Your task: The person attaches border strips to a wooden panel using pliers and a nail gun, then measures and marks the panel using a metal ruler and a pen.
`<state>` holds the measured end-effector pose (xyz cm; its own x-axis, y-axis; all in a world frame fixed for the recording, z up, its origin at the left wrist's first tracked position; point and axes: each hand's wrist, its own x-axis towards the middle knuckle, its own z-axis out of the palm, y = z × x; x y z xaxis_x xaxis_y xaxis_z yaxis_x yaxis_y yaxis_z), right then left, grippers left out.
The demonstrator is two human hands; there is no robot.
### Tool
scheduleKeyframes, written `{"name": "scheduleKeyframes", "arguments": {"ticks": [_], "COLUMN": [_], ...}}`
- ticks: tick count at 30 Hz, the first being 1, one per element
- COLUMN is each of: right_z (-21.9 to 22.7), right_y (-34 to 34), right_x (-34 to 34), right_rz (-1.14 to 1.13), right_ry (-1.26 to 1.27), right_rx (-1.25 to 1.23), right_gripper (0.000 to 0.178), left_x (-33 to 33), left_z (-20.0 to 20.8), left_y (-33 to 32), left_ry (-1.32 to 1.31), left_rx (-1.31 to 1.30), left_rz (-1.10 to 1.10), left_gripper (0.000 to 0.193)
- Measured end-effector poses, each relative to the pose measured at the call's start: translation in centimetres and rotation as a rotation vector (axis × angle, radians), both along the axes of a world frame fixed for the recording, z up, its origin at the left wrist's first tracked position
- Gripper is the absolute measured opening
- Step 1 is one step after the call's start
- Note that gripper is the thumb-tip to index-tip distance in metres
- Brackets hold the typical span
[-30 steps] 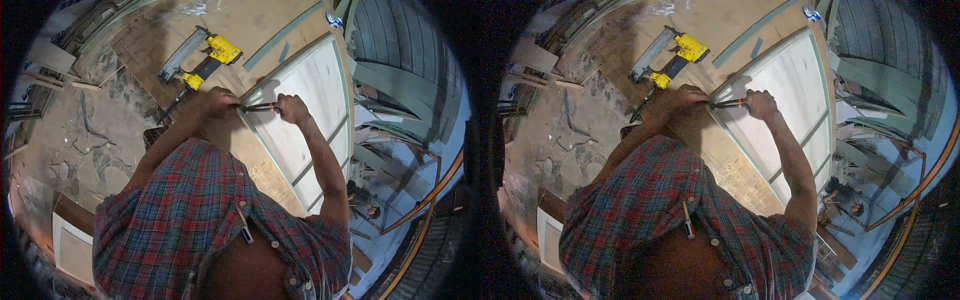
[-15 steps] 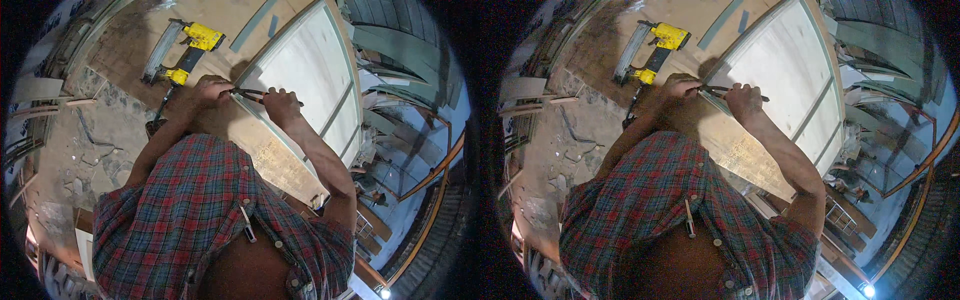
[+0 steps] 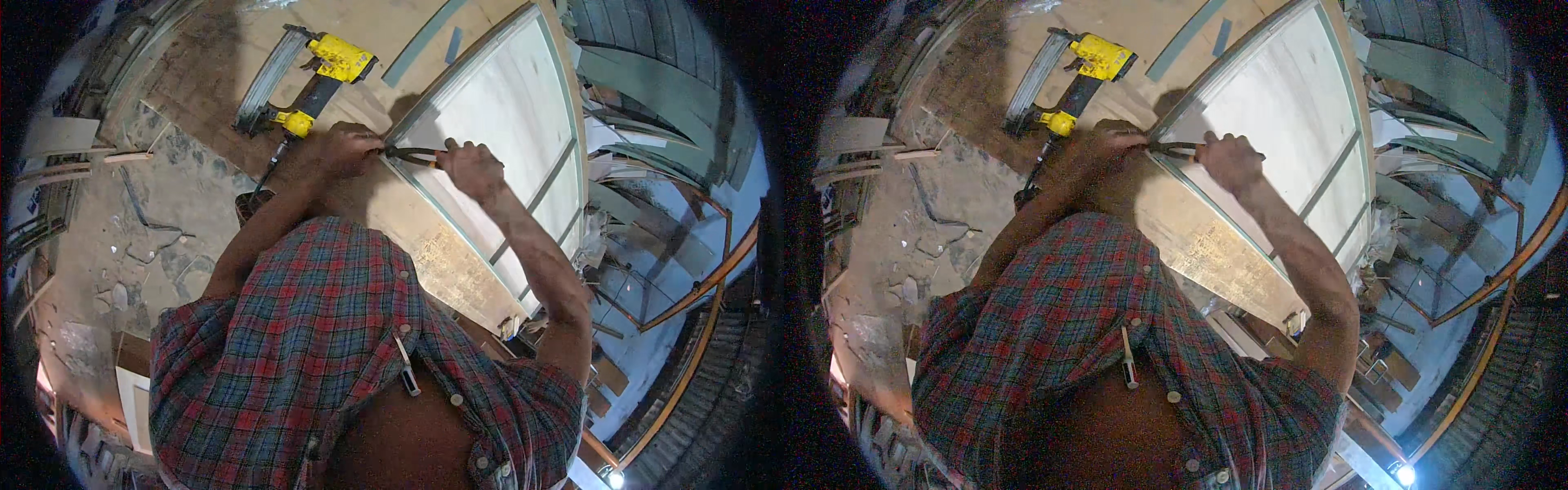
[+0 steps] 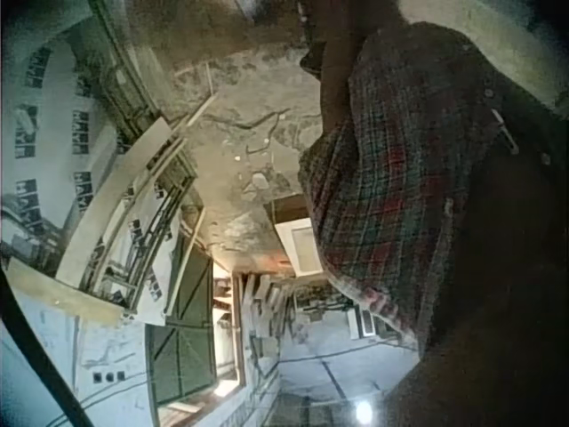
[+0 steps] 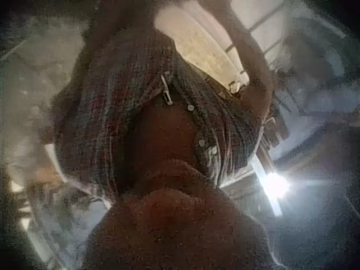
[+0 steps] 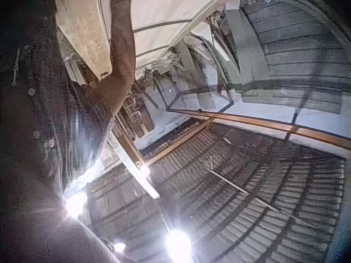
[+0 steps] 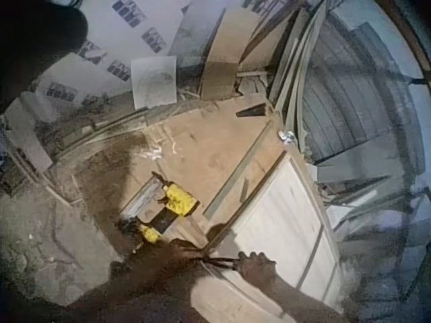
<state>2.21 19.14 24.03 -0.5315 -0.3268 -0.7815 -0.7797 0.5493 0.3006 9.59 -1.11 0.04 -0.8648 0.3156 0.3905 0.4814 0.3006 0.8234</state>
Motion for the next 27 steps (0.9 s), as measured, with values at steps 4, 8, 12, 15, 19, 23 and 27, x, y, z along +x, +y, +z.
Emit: {"name": "scheduleKeyframes", "arguments": {"ticks": [4, 8, 12, 15, 19, 23, 27], "right_z": [-1.9, -4.0, -5.5, -6.7, -8.8, -11.1, -11.5], "right_y": [3.2, 4.4, 4.7, 5.2, 6.5, 7.8, 8.0], "right_x": [-3.6, -7.2, -9.5, -10.3, -11.4, -11.7, -11.1], "right_rz": [0.192, 0.215, 0.308, 0.315, 0.342, 0.35, 0.285], "right_ry": [-0.121, -0.232, -0.318, -0.346, -0.363, -0.352, -0.349], "right_rx": [-0.174, -0.238, -0.279, -0.317, -0.398, -0.469, -0.533], "right_gripper": [0.025, 0.03, 0.028, 0.027, 0.022, 0.019, 0.011], "left_x": [0.4, 0.6, 0.8, 1.1, 1.6, 1.6, 0.8], "left_z": [0.4, -0.9, -3.8, -5.8, -6.7, -5.3, -3.3], "left_y": [0.2, 1.3, 2.5, 3.4, 4.1, 4.0, 3.0], "left_ry": [-0.125, -0.322, -0.174, -0.233, -0.352, -0.299, -0.303], "left_rx": [-0.082, -0.071, -0.133, -0.22, -0.097, -0.106, -0.068], "left_rz": [-0.035, -0.024, -0.03, -0.107, -0.076, -0.028, 0.053], "left_gripper": [0.033, 0.038, 0.042, 0.043, 0.037, 0.034, 0.033]}}
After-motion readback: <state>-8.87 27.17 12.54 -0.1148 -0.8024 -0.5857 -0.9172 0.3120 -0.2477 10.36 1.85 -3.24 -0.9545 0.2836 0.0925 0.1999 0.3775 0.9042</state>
